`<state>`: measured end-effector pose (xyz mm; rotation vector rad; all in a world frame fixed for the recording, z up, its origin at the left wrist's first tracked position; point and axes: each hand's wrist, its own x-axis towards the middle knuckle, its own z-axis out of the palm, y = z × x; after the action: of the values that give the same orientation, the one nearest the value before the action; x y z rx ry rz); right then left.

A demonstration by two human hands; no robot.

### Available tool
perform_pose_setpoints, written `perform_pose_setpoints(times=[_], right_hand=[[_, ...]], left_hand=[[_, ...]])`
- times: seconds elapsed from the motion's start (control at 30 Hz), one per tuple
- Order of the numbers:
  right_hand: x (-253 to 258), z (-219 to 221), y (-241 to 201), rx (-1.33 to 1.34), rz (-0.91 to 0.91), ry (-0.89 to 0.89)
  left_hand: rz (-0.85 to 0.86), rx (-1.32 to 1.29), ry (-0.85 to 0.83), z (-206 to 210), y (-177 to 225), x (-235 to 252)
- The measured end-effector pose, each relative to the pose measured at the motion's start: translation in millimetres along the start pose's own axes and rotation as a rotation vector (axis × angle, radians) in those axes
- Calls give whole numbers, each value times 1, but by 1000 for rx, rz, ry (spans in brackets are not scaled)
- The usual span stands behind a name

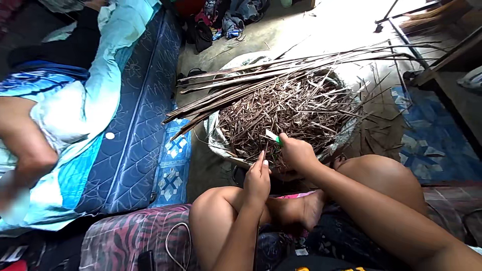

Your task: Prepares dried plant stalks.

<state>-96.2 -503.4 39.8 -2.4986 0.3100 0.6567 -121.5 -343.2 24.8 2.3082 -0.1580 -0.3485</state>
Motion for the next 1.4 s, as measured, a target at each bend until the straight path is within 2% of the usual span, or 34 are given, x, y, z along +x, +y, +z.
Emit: perform_pose_setpoints(times=[0.13, 0.2, 0.27, 0.4, 0.5, 0.57, 0.67, 0.73, 0.9, 1.0, 1.13, 1.3, 1.4], right_hand=[[-25, 8, -5, 84, -113, -124], [-31, 16, -9, 40, -133, -166], [-25, 16, -8, -21, -123, -140], [-8, 9, -6, -78, -116, -62], [-7, 15, -8, -85, -142, 72], [-4, 12, -5, -80, -80, 120], [11, -10, 8, -52, 99, 101], [8, -15, 12, -26, 61, 92], [-29, 6, -13, -3, -75, -113], [-20, 2, -9, -35, -19, -65], [13, -20, 16, 20, 120, 25], [-18, -12, -2, 20, -37, -81], [-22, -13, -7, -20, -31, -124]], left_hand=[[-14, -3, 16, -1, -1, 1], [-18, -15, 23, -1, -1, 1], [-35, -65, -2, -1, 1, 0], [-74, -327, -38, 0, 3, 5], [-69, -333, -26, -3, 5, 8], [-71, -305, -37, -3, 6, 5], [-71, -318, -47, 1, 4, -1], [-32, -253, -4, 2, 1, -1], [28, 191, 178, 2, 9, -4], [91, 317, 229, 12, 8, -10], [151, 352, 221, 18, 10, -14], [226, 378, 282, 21, 9, -12], [234, 343, 273, 21, 7, -12]])
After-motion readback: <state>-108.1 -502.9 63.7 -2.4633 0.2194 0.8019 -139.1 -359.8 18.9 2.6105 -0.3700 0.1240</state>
